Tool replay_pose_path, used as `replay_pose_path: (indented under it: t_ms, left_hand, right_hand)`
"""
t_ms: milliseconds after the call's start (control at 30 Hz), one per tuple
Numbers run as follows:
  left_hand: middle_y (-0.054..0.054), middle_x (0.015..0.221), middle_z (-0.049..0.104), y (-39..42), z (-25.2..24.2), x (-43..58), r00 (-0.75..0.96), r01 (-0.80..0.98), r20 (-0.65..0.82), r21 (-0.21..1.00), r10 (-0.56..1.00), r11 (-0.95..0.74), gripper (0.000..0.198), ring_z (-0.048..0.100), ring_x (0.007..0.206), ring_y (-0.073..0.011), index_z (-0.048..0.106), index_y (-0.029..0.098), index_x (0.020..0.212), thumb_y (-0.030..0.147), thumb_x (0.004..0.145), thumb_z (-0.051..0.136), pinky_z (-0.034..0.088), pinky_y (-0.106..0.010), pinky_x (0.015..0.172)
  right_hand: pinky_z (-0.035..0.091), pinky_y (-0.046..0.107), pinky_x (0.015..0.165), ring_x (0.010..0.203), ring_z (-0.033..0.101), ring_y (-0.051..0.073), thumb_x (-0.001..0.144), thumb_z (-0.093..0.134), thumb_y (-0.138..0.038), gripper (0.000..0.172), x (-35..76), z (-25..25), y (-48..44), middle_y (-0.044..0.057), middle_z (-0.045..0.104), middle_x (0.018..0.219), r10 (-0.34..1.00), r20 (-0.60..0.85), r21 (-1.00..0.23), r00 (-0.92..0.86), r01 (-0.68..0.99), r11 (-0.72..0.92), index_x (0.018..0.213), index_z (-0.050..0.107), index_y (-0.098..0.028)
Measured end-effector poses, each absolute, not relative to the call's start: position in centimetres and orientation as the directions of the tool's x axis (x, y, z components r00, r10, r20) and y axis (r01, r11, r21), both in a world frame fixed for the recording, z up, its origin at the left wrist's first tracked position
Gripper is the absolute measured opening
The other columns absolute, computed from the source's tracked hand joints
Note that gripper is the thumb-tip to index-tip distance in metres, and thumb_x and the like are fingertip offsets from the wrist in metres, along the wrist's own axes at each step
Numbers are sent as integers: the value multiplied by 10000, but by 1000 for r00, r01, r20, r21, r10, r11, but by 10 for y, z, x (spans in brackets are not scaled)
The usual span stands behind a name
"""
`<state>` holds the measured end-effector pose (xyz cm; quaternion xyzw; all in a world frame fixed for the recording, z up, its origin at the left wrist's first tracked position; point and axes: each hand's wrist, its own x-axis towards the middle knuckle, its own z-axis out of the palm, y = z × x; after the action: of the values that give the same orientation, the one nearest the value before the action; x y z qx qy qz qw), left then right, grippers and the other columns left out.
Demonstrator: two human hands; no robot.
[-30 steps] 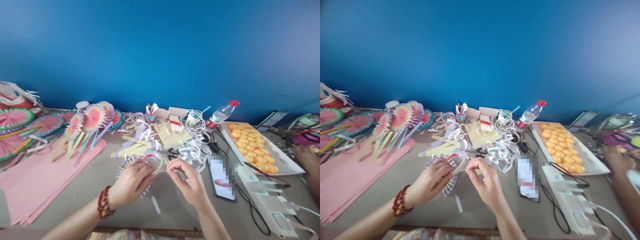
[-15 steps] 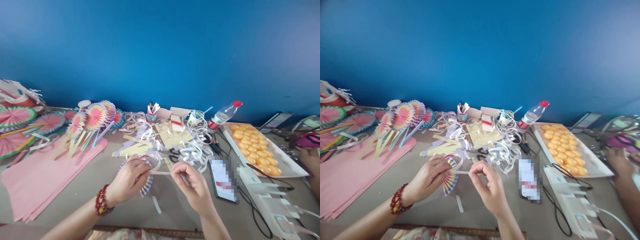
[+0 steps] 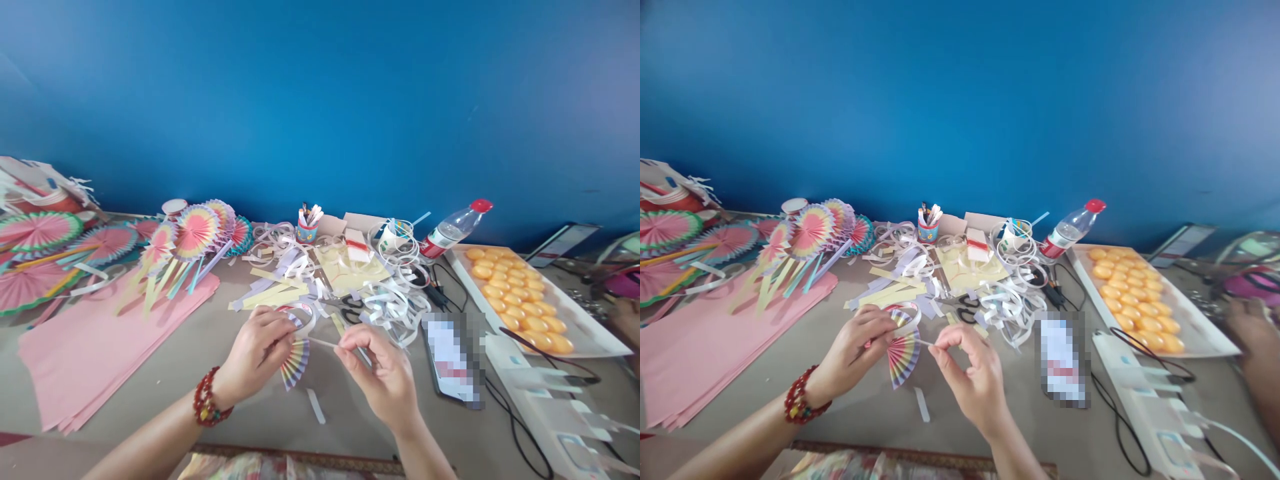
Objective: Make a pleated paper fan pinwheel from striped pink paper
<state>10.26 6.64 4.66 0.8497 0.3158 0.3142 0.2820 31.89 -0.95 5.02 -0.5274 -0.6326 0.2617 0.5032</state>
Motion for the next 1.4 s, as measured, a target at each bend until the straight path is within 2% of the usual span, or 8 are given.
replay_pose_path:
  t_ms: [200, 333, 500, 600, 800, 967, 1233, 1400]
  left_hand:
    - [-33, 720, 657, 70, 42, 88, 455, 385, 290, 788, 842, -480, 283, 609, 697, -164, 633, 165, 750, 237, 937, 433, 466, -277, 669]
    - [-17, 685, 650, 93, 27, 46, 134, 566, 328, 749, 935, -344, 290, 612, 631, -160, 634, 168, 778, 278, 937, 418, 478, -258, 596]
    - [-78, 947, 728, 103, 0, 13, 480, 764, 335, 295, 811, -574, 227, 674, 890, -247, 675, 180, 1018, 266, 946, 477, 481, -405, 864]
    - [-119, 1099, 696, 94, -9, 18, 523, 785, 305, 191, 796, -589, 271, 640, 1031, -285, 628, 172, 1151, 251, 946, 468, 483, -444, 910]
    - [-97, 1389, 539, 76, -1, 50, 760, 590, 232, 146, 607, -794, 402, 450, 1308, -306, 551, 239, 1289, 314, 895, 578, 357, -499, 1101]
    - [-152, 1577, 278, 80, -4, 76, 773, 612, 100, 142, 626, -778, 839, 247, 1448, -345, 291, 184, 1502, 284, 759, 667, 248, -524, 1165]
    - [-144, 1314, 583, 93, 1, 85, 749, 599, 111, 310, 654, -739, 710, 523, 1226, -311, 373, 196, 1452, 434, 840, 644, 405, -491, 1050]
    - [-172, 1439, 466, 90, 5, 89, 758, 563, 198, 282, 621, -777, 757, 406, 1339, -358, 341, 206, 1477, 443, 829, 653, 351, -546, 1090]
  right_hand:
    - [529, 318, 725, 828, 643, 194, 887, 608, -139, 93, 310, 44, -12, 36, 651, 833, 893, 440, -869, 93, 295, 397, 866, 615, -230]
    - [547, 345, 780, 919, 634, 210, 876, 640, -167, 89, 339, 37, -19, 47, 639, 903, 792, 457, -889, 405, 242, 389, 911, 622, -246]
    - [550, 331, 764, 902, 650, 222, 886, 637, -219, 1, 355, 26, -24, 73, 654, 910, 928, 348, -883, 135, 381, 276, 886, 637, -220]
    - [549, 309, 754, 920, 656, 217, 897, 616, -207, 53, 346, 22, -24, 82, 656, 961, 928, 360, -853, 91, 435, 289, 945, 634, -220]
    - [549, 341, 800, 948, 644, 225, 900, 596, -172, 143, 335, 19, -23, 75, 643, 930, 927, 374, -825, 43, 472, 311, 1030, 613, -230]
    - [536, 404, 891, 996, 630, 233, 894, 603, -165, 350, 335, 14, -25, 85, 635, 1007, 918, 397, -785, 16, 524, 330, 1231, 553, -244]
    - [553, 381, 865, 948, 652, 215, 903, 594, -197, 388, 332, 5, -32, 93, 622, 1101, 941, 337, -786, 19, 556, 271, 1281, 532, -253]
    - [515, 451, 939, 1085, 616, 259, 906, 587, -191, 401, 328, 7, -25, 89, 641, 1045, 927, 374, -795, 11, 518, 315, 1295, 510, -251]
